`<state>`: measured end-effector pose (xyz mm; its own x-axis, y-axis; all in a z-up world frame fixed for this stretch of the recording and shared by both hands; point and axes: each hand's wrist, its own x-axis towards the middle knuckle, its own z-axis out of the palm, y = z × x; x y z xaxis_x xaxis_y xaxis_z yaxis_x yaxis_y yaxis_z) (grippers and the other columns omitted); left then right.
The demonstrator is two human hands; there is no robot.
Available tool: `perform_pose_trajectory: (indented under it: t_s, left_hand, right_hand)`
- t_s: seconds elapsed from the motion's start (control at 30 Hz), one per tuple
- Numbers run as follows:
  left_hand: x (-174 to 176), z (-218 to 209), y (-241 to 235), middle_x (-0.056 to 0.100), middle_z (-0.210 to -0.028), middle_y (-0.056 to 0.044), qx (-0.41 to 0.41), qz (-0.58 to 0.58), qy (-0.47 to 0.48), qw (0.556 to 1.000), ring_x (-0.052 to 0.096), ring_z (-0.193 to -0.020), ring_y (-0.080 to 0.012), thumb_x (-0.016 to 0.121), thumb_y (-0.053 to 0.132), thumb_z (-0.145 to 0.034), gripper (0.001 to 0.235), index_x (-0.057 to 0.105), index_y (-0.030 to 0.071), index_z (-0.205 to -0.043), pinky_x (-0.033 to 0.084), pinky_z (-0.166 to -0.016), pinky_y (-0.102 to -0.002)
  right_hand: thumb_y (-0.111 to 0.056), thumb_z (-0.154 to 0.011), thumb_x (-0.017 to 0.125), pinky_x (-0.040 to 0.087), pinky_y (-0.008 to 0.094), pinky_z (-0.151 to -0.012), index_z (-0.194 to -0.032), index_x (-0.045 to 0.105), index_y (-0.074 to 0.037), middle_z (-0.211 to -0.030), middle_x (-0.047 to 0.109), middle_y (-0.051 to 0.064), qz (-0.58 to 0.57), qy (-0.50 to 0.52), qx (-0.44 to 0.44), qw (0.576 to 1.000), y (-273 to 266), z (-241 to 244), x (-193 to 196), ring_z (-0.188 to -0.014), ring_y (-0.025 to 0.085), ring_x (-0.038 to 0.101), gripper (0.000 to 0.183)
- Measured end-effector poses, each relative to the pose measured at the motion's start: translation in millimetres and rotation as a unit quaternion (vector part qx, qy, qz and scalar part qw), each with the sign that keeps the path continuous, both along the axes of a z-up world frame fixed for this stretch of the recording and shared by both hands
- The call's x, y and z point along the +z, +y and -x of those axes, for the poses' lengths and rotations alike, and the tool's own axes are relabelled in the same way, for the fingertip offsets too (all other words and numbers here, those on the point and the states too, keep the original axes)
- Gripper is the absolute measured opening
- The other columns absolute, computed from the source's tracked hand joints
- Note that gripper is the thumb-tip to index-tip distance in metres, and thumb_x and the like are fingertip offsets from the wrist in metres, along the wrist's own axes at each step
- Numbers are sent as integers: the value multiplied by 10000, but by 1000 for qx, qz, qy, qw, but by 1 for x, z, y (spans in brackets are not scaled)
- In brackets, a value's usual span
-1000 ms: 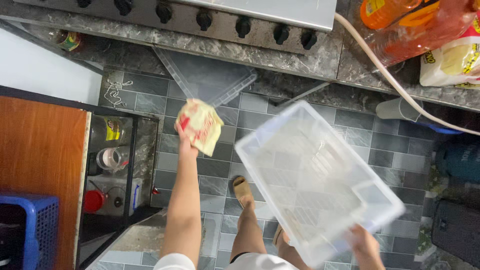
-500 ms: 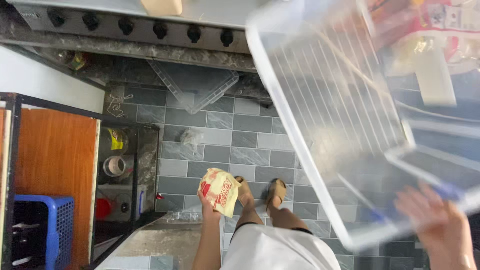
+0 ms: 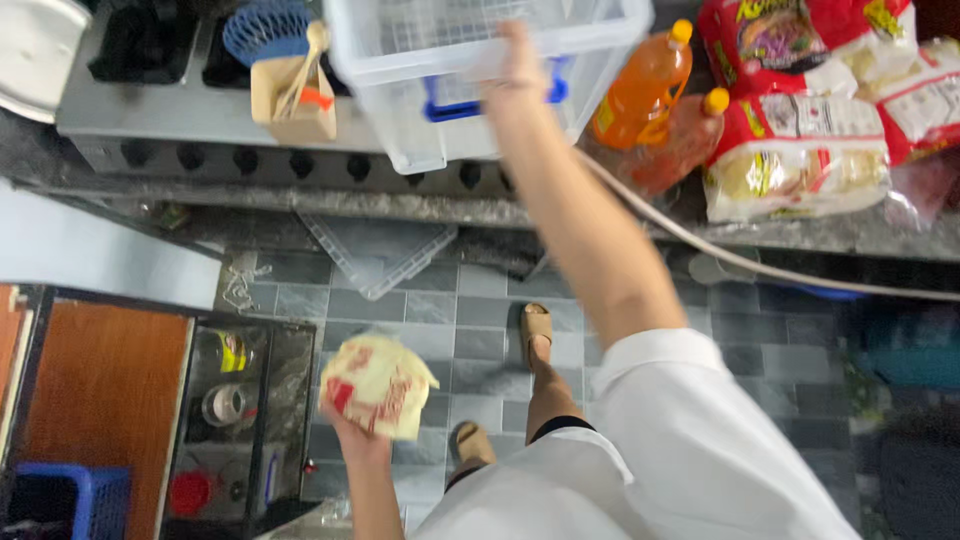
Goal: The person unpacks multiple packages of instant noodles from a large plastic bag and places the noodle blocks into a clear plastic container. They handle the packages by hand, opening them and removing the contents one by one.
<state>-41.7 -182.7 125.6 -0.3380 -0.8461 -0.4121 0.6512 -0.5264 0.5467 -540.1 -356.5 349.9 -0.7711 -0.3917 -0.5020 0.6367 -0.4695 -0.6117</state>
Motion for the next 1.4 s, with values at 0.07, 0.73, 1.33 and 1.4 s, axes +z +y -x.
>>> perform_pose_trajectory:
  t_s: [0.07,0.73,1.33,1.4]
  left_hand:
    - [5,16,20,493,-1544,-72,36,-25,-15,999,499,-1387,-325,522,769,-835,900,419,209,-1532,448,-1094,-568]
    - [44,291,-100,430,-1608,-102,-33,82,-114,990,445,-1473,-317,362,710,-992,820,348,137,-1578,394,-1203,-544]
    - [-27,304,-137,676,-1288,-135,-153,87,-156,972,647,-1148,-229,567,243,-1063,401,551,18,-1394,536,-968,-392]
    - [-3,331,-155,675,-1276,-101,-233,172,-179,940,629,-1161,-169,643,98,-1006,376,574,26,-1368,513,-1000,-328]
  right_hand:
    - [-285,-845,798,593,463,-688,-1176,596,-14,-977,570,80,3,-34,12,999,-35,-1,2,-737,369,694,473]
    - [-394,-732,983,283,531,-1246,-1610,172,54,-1558,317,300,-472,479,-6,740,269,206,-293,-1462,461,337,1277]
    - [-284,-970,720,453,401,-1130,-1374,327,-95,-1429,459,86,-153,390,109,901,117,302,-175,-1314,244,541,595]
    - [-443,-1002,663,510,384,-1084,-1246,600,-45,-1302,623,82,-159,441,282,837,138,206,-123,-1212,219,631,471]
